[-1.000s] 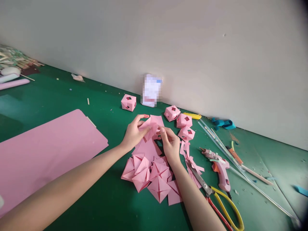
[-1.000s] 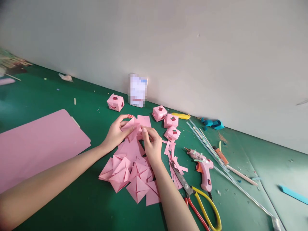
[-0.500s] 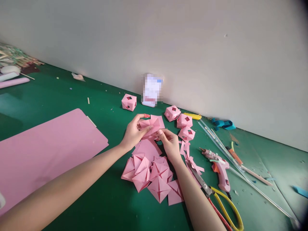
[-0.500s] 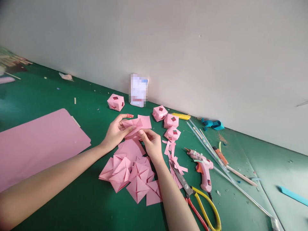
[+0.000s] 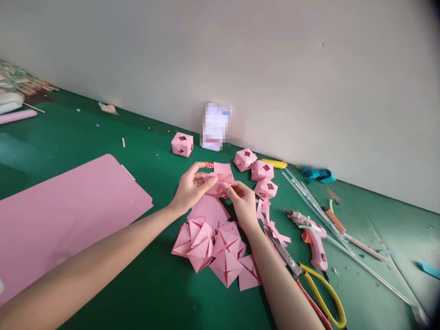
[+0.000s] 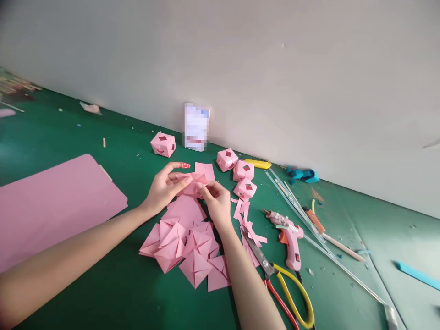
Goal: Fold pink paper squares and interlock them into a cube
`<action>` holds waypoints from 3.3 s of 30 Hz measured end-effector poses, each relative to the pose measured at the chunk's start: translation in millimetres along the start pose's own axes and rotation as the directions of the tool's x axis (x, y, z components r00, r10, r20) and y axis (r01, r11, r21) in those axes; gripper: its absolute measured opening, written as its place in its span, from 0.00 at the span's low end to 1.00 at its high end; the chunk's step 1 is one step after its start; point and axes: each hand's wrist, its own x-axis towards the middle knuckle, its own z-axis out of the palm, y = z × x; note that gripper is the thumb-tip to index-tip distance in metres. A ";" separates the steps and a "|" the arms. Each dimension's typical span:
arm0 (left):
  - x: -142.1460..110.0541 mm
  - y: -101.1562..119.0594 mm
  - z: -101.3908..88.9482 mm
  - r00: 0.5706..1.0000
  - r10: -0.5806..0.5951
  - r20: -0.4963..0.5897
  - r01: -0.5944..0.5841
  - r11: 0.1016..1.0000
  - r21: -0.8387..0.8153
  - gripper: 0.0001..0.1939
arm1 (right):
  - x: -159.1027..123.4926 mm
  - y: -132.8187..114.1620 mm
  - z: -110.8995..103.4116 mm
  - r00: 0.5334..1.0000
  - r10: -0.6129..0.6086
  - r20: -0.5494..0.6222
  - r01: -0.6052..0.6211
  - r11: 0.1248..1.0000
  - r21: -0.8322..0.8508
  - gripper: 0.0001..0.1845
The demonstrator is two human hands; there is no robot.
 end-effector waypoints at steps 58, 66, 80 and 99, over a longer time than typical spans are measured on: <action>-1.1 -3.7 -1.1 0.999 0.050 0.011 -0.051 0.986 0.160 0.23 | 5.0 4.6 -4.0 0.998 0.057 -0.002 -0.056 0.988 0.141 0.15; -0.3 -3.3 -1.7 0.998 0.027 0.058 -0.033 0.994 0.105 0.26 | 4.1 2.0 -3.5 0.999 0.031 0.043 -0.037 0.990 0.136 0.16; 0.5 -7.3 -4.0 0.997 0.067 0.031 -0.072 0.971 0.226 0.23 | 4.0 3.1 -5.4 0.999 0.039 0.000 -0.039 0.994 0.101 0.16; 3.5 -6.4 -5.4 0.990 0.063 0.127 -0.086 0.978 0.188 0.22 | 0.2 -3.3 -4.4 0.999 0.014 0.046 -0.017 0.996 0.084 0.15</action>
